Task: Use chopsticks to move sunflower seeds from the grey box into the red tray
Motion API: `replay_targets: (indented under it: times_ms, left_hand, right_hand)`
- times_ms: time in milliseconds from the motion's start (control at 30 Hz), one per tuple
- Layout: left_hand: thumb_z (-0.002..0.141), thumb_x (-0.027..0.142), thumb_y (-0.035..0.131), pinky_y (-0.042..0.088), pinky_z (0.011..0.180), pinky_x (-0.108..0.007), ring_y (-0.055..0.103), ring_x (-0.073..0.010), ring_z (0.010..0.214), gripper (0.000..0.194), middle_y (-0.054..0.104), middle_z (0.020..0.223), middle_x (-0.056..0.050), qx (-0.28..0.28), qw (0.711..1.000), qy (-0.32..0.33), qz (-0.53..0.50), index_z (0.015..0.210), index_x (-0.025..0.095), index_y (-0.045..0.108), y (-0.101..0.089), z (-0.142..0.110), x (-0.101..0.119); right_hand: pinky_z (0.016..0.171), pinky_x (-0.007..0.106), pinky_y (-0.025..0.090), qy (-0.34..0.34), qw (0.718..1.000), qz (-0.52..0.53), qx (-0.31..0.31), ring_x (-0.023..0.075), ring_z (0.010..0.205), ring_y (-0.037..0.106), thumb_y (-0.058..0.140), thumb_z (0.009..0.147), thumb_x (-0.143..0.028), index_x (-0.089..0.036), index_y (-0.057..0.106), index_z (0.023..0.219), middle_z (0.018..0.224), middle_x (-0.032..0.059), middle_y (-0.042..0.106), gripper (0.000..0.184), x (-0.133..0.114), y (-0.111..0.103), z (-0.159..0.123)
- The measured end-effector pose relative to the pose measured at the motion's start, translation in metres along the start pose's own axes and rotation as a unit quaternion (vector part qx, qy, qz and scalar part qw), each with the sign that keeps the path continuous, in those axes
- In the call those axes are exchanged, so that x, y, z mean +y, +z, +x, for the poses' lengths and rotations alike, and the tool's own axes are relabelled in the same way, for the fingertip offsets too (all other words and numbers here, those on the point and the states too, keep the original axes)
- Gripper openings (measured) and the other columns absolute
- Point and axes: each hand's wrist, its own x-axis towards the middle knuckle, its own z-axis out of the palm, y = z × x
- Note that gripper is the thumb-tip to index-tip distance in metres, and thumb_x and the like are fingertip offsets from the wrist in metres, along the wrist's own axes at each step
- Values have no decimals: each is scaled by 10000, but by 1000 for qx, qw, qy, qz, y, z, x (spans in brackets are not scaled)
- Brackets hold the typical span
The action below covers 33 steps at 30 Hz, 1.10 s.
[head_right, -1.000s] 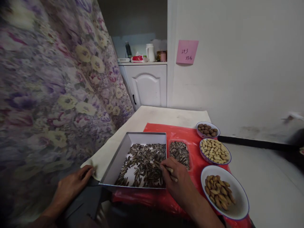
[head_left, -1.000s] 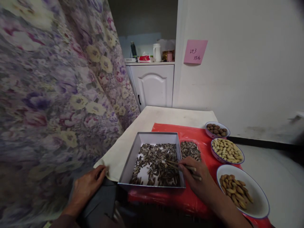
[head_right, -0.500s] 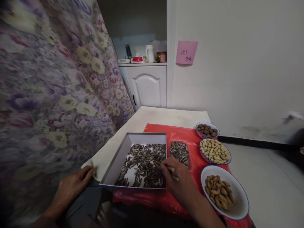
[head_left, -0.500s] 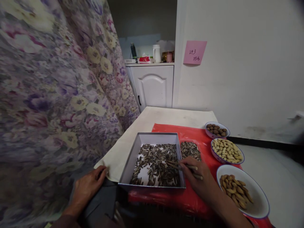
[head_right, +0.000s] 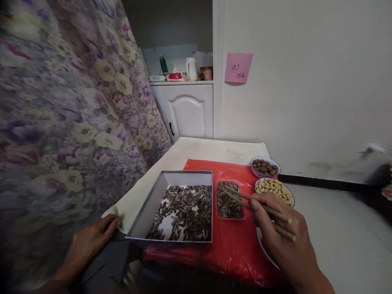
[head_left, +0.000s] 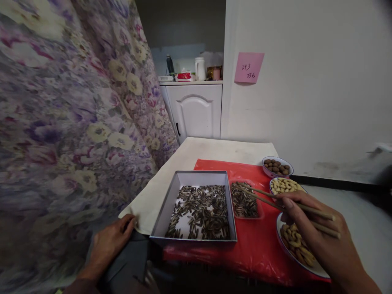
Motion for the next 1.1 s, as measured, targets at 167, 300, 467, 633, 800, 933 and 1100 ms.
replay_targets:
  times_ms: [167, 300, 467, 633, 800, 933, 1100]
  left_hand:
    - [964, 420, 347, 418, 742, -290, 679, -248, 997, 415, 725, 1148, -67, -27, 999, -9, 17, 1191, 229, 637, -5, -3, 5]
    - [967, 418, 341, 428, 741, -291, 680, -249, 996, 413, 726, 1143, -64, -24, 999, -8, 19, 1183, 233, 640, -5, -4, 6]
    - [959, 417, 373, 426, 718, -277, 682, -233, 978, 395, 730, 1136, -58, -13, 1000, -5, 11, 1179, 241, 650, -4, -4, 4]
    - [952, 402, 390, 426, 756, -276, 671, -230, 1027, 376, 724, 1160, -47, 0, 1000, 0, -12, 1162, 243, 658, -1, -5, 2]
    - [934, 415, 404, 439, 740, -267, 686, -235, 997, 378, 744, 1102, -44, 5, 999, 1, -51, 1144, 249, 671, 6, -5, -6]
    - [891, 464, 434, 464, 709, -273, 702, -242, 904, 389, 766, 985, -27, 4, 992, -24, -127, 1114, 266, 683, 9, -3, -14]
    - [829, 601, 441, 526, 794, -282, 685, -238, 953, 484, 751, 992, -21, 21, 934, 34, -356, 1044, 237, 677, -4, -8, 12]
  right_hand:
    - [609, 219, 513, -17, 1000, 8, 2, 144, 683, 653, 603, 933, -308, -246, 695, 1004, 906, 19, 707, 132, -1, 3, 0]
    - [693, 232, 518, -41, 999, 12, -14, 169, 809, 660, 595, 937, -288, -244, 695, 1003, 929, 26, 693, 127, -5, 14, -3]
    - [706, 231, 533, -33, 991, 45, -122, 145, 753, 654, 545, 964, -279, -238, 680, 1041, 888, 14, 671, 161, -13, 38, -10]
    - [660, 218, 536, -20, 987, 68, -145, 148, 729, 664, 551, 956, -295, -228, 702, 959, 831, 11, 689, 166, -9, 67, -19]
    - [613, 240, 529, 36, 984, 80, -154, 164, 633, 665, 532, 957, -357, -224, 734, 961, 723, 8, 684, 241, 3, 82, -36]
    - [702, 271, 557, 99, 982, 98, -130, 197, 719, 703, 529, 950, -414, -235, 740, 1028, 848, 36, 729, 287, 7, 85, -52]
    - [823, 334, 578, 165, 971, 164, -51, 254, 913, 716, 563, 913, -481, -225, 739, 1070, 1078, 84, 742, 348, 12, 98, -69]
